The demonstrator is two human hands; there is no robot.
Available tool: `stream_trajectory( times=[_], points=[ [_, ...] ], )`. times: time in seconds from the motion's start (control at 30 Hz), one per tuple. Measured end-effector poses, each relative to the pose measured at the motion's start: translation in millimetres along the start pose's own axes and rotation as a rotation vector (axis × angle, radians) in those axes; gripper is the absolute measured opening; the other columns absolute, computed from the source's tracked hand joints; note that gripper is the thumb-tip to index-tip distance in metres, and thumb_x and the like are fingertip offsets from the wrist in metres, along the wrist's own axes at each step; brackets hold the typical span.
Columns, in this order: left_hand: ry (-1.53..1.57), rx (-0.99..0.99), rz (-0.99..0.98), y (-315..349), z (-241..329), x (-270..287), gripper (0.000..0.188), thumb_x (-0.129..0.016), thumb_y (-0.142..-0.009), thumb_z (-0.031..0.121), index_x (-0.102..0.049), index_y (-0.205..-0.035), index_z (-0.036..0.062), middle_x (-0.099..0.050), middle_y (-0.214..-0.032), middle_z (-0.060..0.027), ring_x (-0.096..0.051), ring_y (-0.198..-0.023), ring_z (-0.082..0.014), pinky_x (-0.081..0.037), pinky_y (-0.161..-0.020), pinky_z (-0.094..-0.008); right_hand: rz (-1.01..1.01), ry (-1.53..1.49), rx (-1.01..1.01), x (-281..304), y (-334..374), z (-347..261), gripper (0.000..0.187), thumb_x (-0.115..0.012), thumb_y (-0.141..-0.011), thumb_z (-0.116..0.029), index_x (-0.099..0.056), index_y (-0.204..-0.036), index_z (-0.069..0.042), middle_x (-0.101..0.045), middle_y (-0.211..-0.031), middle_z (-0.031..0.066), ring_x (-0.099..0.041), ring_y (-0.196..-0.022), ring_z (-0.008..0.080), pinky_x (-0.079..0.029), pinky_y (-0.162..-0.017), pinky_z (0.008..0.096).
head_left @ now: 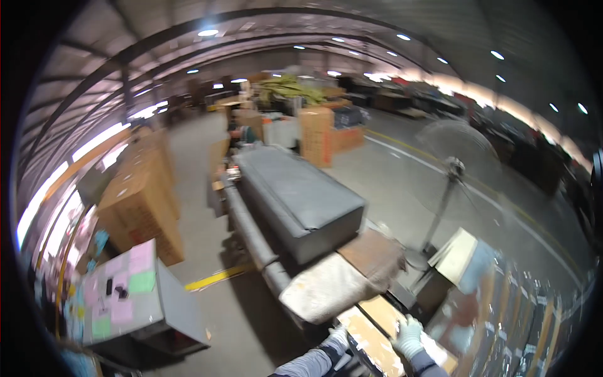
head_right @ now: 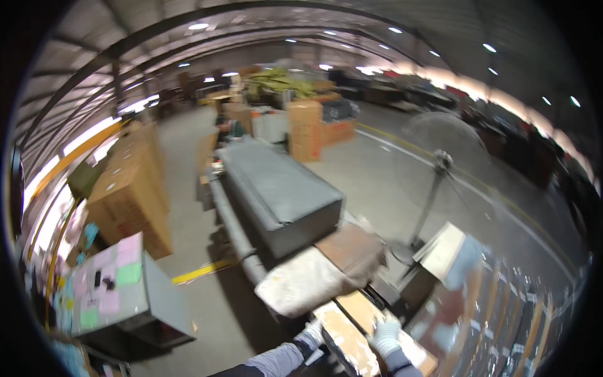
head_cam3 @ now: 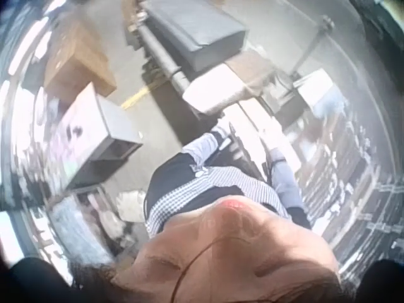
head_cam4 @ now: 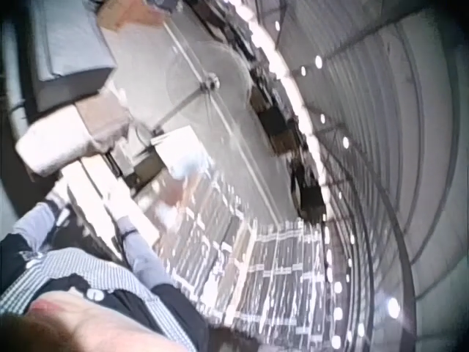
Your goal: The person is stacking long, thin cardboard boxes from a table onto a large pile and organizing packing materials in a factory.
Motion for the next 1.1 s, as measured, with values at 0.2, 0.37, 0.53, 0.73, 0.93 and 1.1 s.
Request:
stream_trajectory(
  times=[0.2,0.37,0.53,0.73,0.93,1.1],
  points=[
    [-0.274,0.065,-0.010,-23.4,4.2,38.9,0.086,-0.061,-0.081,0.071,-0.036,-0.147,0.0219,-0.035,-0.154,-0.0062,-0.030,-0.143,-0.0314,-0.025,-0.111,-0.0592,0.123,-0.255,0.072,-16.5,-23.0,-38.8,0.065,-0.070,-0.070,-0.024,-0.054,-0.130,-0.006,-0.059,-0.116,0.0248,-0.059,-0.094,0.0434,-0.049,-0.084,0.0522],
    [-0.567,0.338,0.021,-7.5,-95.6,40.9,0.079,-0.054,-0.084,0.072,-0.043,-0.137,0.0144,-0.030,-0.157,-0.0155,-0.023,-0.147,-0.0352,-0.017,-0.112,-0.0613,0.132,-0.150,-0.304,-18.5,85.3,37.9,0.073,-0.075,-0.070,-0.033,-0.051,-0.130,0.001,-0.053,-0.128,0.0192,-0.049,-0.121,0.0344,-0.038,-0.104,0.0487],
    [-0.472,0.729,-0.169,40.4,-174.0,70.8,0.047,-0.044,-0.098,0.056,-0.063,-0.102,0.0131,-0.070,-0.103,-0.0114,-0.065,-0.099,-0.0312,-0.055,-0.069,-0.0435,0.238,0.000,-1.017,-2.6,268.9,196.7,0.065,-0.083,-0.061,-0.033,-0.058,-0.113,-0.002,-0.053,-0.125,0.0206,-0.051,-0.118,0.0367,-0.041,-0.101,0.0487],
    [-0.804,0.723,-0.093,71.9,-224.4,83.7,0.048,-0.051,-0.097,0.052,-0.057,-0.122,0.0116,-0.064,-0.121,-0.0126,-0.062,-0.107,-0.0311,-0.052,-0.084,-0.0442,0.071,-0.025,-1.049,-46.9,335.9,232.4,0.074,-0.083,-0.060,-0.031,-0.055,-0.126,-0.014,-0.042,-0.140,0.0196,-0.041,-0.129,0.0389,-0.038,-0.105,0.0516],
    [-1.186,0.915,-0.226,124.2,-276.7,76.0,0.078,-0.077,-0.078,0.058,-0.052,-0.132,0.0078,-0.046,-0.144,-0.0157,-0.043,-0.130,-0.0318,-0.040,-0.104,-0.0488,0.027,-0.586,-1.033,-103.0,355.3,194.6,0.099,-0.081,-0.065,-0.034,-0.034,-0.150,-0.013,-0.050,-0.132,0.0230,-0.053,-0.119,0.0384,-0.042,-0.103,0.0485],
    [-1.352,0.906,-0.330,130.6,-329.9,114.4,0.061,-0.082,-0.080,0.038,-0.058,-0.130,0.0126,-0.069,-0.110,-0.0085,-0.065,-0.098,-0.0289,-0.055,-0.079,-0.0479,0.122,-0.025,-1.010,-24.5,387.7,241.5,0.077,-0.085,-0.062,-0.039,-0.057,-0.124,-0.004,-0.056,-0.124,0.0228,-0.052,-0.120,0.0357,-0.040,-0.105,0.0464]
  ],
)
Point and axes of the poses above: each hand's wrist, its own y-axis away from the middle knuckle, its own x-axis out of the back of the hand, z = x × y, the point moved 4 cm from there along -y, towards the middle knuckle
